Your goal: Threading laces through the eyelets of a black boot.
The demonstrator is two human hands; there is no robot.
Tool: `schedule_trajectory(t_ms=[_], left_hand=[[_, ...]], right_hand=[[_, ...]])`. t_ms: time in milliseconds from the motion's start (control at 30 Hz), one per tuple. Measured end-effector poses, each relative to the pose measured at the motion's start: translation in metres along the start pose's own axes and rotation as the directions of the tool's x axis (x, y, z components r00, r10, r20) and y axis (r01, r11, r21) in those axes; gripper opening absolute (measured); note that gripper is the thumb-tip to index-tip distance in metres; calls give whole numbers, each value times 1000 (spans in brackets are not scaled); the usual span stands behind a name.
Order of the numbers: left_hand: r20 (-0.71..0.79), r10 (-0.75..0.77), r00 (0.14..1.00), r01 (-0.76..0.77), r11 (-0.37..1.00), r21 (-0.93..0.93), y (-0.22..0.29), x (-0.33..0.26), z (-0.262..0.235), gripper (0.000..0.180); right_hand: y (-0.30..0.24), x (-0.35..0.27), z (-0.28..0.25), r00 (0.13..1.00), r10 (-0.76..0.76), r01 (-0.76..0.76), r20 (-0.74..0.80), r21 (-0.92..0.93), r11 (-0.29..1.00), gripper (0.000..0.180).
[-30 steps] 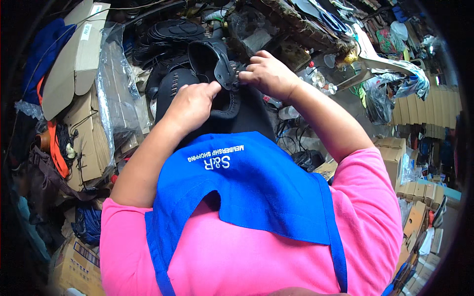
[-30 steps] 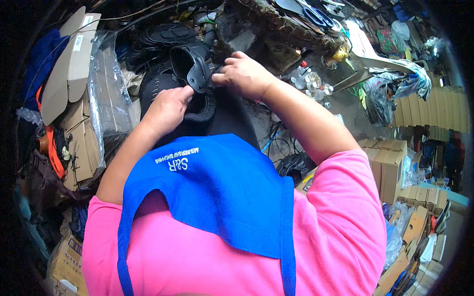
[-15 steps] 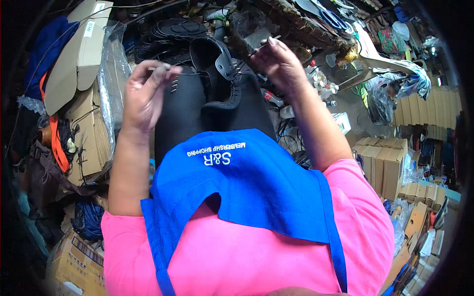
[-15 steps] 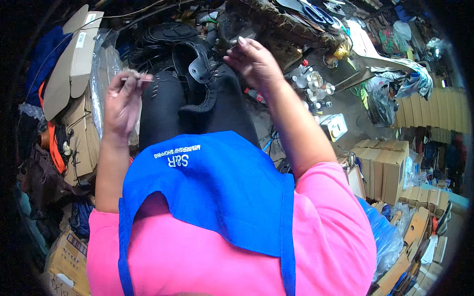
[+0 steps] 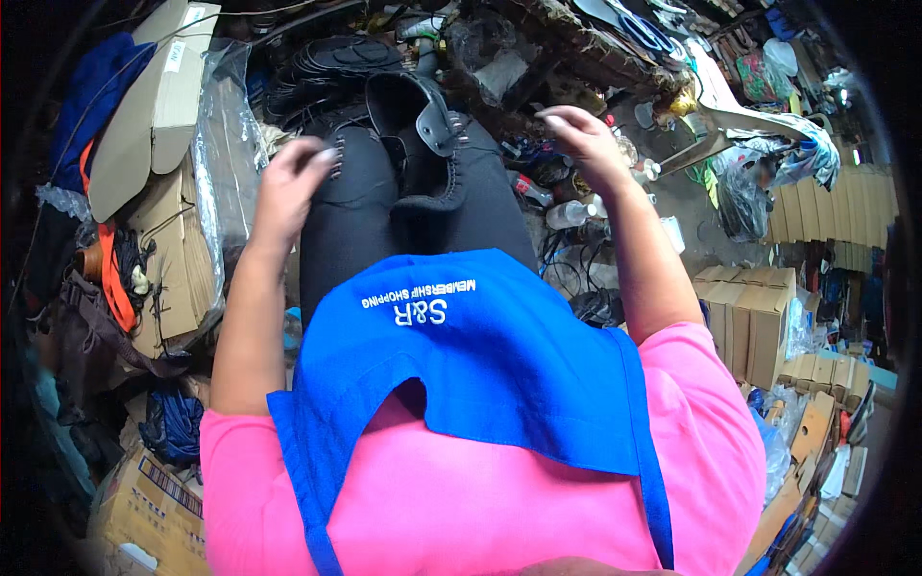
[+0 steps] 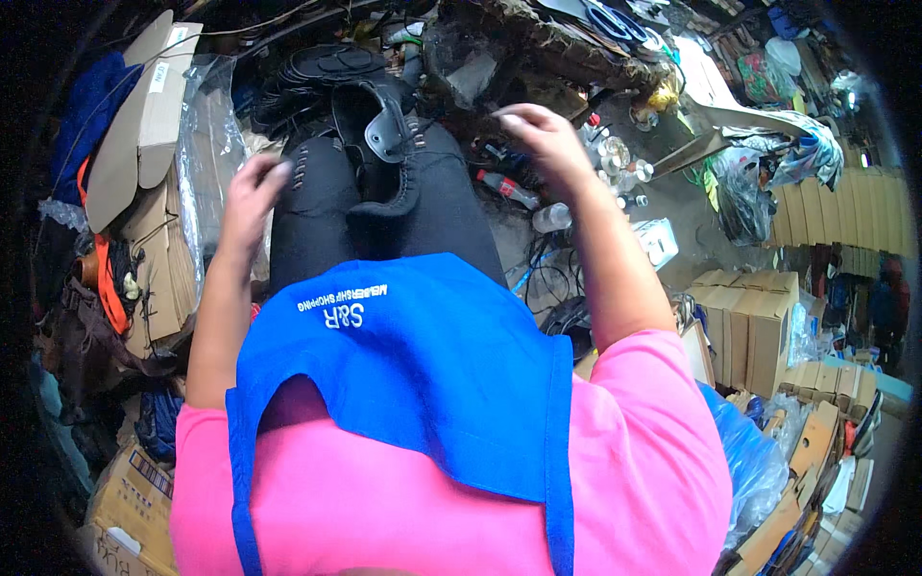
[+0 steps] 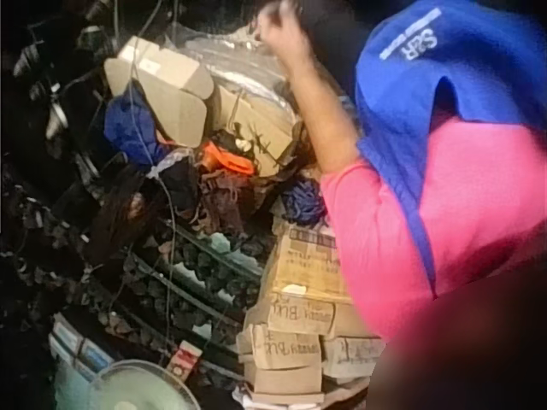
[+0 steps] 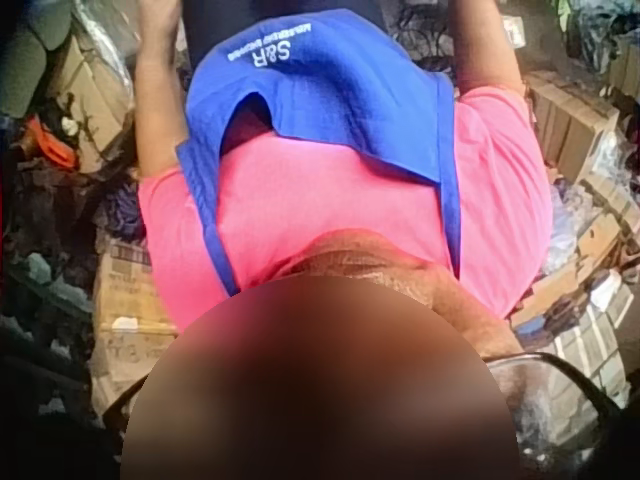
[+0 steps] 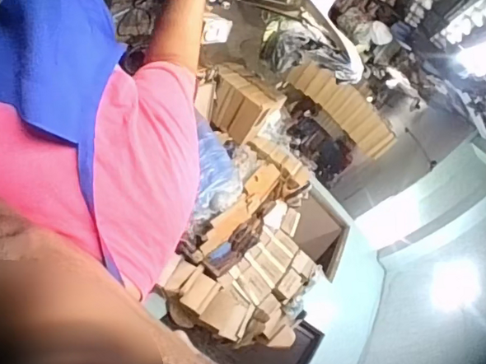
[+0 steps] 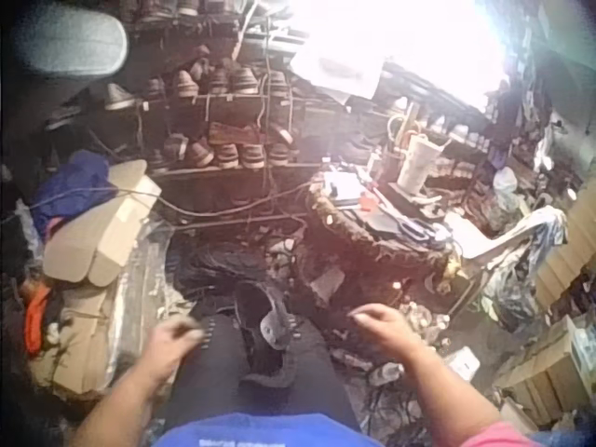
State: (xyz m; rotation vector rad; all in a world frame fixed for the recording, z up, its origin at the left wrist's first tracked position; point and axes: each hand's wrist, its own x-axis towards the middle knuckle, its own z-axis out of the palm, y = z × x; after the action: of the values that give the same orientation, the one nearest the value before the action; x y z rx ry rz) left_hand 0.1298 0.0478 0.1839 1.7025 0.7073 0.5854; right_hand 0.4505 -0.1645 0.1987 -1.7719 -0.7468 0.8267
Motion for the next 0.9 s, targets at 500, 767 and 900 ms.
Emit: schedule_trajectory(t_ms=[500,767,900], left_hand=[[418,60,906,-184,947,263,-1,72,79,39],[481,7,877,22,998,-55,8,71,87,25],[479,2,878,47,995,-90,6,70,86,24]], right_hand=[[-3,25,49,878,-185,326,442,-268,907,18],[-1,24,49,842,-226,381,490,-241,893,16],[0,18,59,874,-194,304,446,-188,934,11]])
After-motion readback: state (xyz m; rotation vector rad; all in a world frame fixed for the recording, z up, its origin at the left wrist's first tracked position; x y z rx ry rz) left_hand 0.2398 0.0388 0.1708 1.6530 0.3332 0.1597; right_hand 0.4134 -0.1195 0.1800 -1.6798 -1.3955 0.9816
